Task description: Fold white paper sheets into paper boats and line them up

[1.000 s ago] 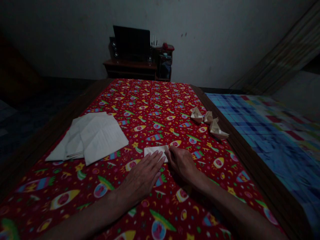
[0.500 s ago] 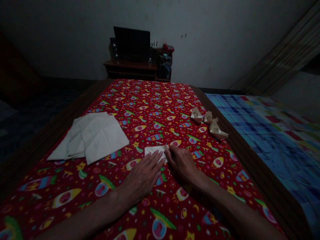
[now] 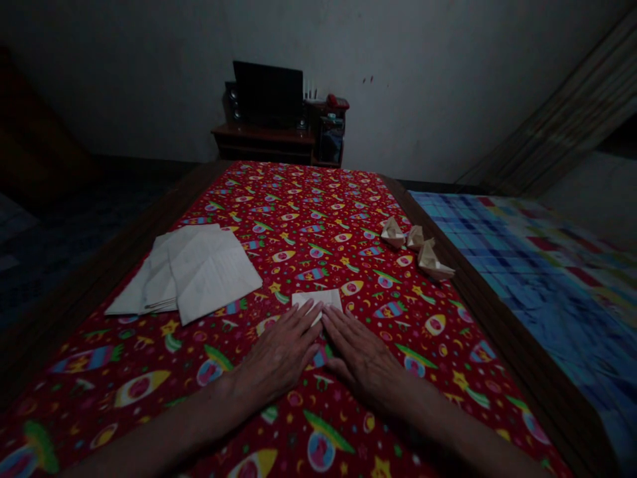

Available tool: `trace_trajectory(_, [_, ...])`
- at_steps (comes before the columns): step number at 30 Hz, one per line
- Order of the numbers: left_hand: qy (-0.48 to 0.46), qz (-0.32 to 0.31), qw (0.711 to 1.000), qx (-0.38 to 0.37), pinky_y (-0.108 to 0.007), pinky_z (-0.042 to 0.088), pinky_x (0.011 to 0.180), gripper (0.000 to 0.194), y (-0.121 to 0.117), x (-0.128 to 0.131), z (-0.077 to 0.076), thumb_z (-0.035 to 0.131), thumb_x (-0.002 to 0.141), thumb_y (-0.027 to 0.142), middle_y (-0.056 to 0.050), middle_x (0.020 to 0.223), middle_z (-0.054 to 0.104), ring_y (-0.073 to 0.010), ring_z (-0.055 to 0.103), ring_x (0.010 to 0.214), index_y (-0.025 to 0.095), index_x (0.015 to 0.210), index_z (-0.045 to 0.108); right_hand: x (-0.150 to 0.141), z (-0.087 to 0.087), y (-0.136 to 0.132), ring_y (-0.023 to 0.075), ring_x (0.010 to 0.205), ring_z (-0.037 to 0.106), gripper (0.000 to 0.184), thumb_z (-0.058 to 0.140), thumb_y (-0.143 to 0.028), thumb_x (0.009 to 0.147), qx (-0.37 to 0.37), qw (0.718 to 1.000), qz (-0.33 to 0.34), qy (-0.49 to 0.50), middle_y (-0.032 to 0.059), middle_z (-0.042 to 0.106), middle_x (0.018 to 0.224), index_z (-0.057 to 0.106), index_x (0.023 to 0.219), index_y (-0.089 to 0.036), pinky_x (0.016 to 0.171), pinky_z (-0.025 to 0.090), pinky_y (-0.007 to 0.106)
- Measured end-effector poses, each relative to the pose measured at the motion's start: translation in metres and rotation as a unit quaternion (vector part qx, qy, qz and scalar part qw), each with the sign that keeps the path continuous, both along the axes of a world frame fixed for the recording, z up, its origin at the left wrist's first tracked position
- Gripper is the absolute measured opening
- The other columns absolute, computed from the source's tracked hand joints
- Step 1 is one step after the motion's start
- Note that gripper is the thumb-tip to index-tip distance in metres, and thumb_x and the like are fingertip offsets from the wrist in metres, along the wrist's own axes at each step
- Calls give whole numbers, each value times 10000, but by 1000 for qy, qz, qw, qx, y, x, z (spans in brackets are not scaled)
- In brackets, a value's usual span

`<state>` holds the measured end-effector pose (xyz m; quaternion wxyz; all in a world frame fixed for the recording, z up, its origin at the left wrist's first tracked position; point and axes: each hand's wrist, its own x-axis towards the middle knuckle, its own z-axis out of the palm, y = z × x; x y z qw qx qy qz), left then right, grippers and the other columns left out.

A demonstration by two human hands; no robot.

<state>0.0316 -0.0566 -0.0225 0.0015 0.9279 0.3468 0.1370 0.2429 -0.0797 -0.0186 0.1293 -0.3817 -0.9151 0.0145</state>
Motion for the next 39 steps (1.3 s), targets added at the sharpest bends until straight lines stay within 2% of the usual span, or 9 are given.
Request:
trace_trajectory(6, [16, 10, 1000, 22, -387, 335, 1083, 430, -4, -27, 2, 381, 941, 252, -57, 1426, 415, -192, 365, 1320, 185, 1366, 374, 23, -2, 1, 228, 1370, 239, 611, 445, -340, 922, -4, 1000, -7, 3, 113, 324, 1461, 217, 1454, -140, 1098, 322, 436])
trace_trajectory(12, [9, 15, 999, 32, -416, 301, 1102, 432, -4, -12, 4, 414, 926, 269, -100, 1391, 456, -222, 380, 1310, 129, 1334, 416, -3, 1, 11, 259, 1343, 300, 570, 487, -376, 901, 21, 1000, 4, 19, 167, 402, 1404, 393, 1371, -67, 1102, 317, 430])
trace_trajectory(19, [18, 25, 998, 48, -404, 342, 1075, 405, -7, -26, 0, 392, 934, 249, -89, 1382, 469, -213, 397, 1300, 137, 1320, 435, 9, -4, 8, 242, 1334, 323, 524, 455, -335, 920, 24, 1000, -5, 19, 147, 436, 1386, 382, 1384, -100, 1092, 334, 431])
trace_trajectory(23, [25, 32, 998, 44, -418, 321, 1087, 419, -8, -12, 1, 414, 926, 308, -118, 1381, 464, -238, 395, 1299, 110, 1292, 468, 2, -1, 8, 262, 1338, 312, 550, 459, -363, 915, 23, 1000, -12, 9, 170, 412, 1398, 398, 1367, -56, 1097, 327, 426])
trace_trajectory(26, [9, 30, 998, 48, -409, 315, 1091, 432, -6, -3, 2, 400, 932, 329, -124, 1385, 458, -233, 390, 1303, 110, 1301, 456, -1, 2, 10, 252, 1317, 355, 518, 457, -335, 914, 14, 1000, 2, 14, 158, 428, 1390, 417, 1357, -69, 1088, 345, 418])
trace_trajectory(32, [8, 33, 998, 61, -412, 324, 1081, 378, -9, -28, 1, 360, 948, 261, -87, 1349, 508, -204, 438, 1269, 145, 1287, 478, 15, -1, 8, 218, 1229, 481, 373, 433, -226, 911, 34, 997, -21, 67, 106, 562, 1279, 543, 1259, -147, 1036, 416, 396])
trace_trajectory(35, [9, 35, 997, 68, -437, 356, 1055, 366, -9, -32, 4, 359, 944, 235, -99, 1329, 526, -221, 457, 1253, 130, 1265, 500, 18, -2, 15, 193, 1079, 593, 289, 415, -211, 918, 38, 992, -34, 111, 90, 657, 1131, 631, 1106, -174, 927, 487, 343])
trace_trajectory(37, [-4, 30, 997, 72, -432, 381, 1041, 341, -7, -30, 8, 370, 937, 221, -93, 1278, 572, -225, 486, 1223, 129, 1216, 544, 17, -1, 24, 174, 871, 648, 261, 410, -229, 925, 41, 987, -91, 126, 87, 696, 955, 656, 999, -178, 771, 512, 296])
trace_trajectory(39, [-22, 21, 997, 68, -413, 406, 1027, 315, -4, -28, 12, 382, 931, 207, -85, 1224, 611, -215, 525, 1177, 135, 1158, 588, 14, 2, 35, 161, 729, 627, 232, 446, -273, 915, 35, 977, -165, 131, 77, 683, 847, 642, 985, -171, 658, 472, 265])
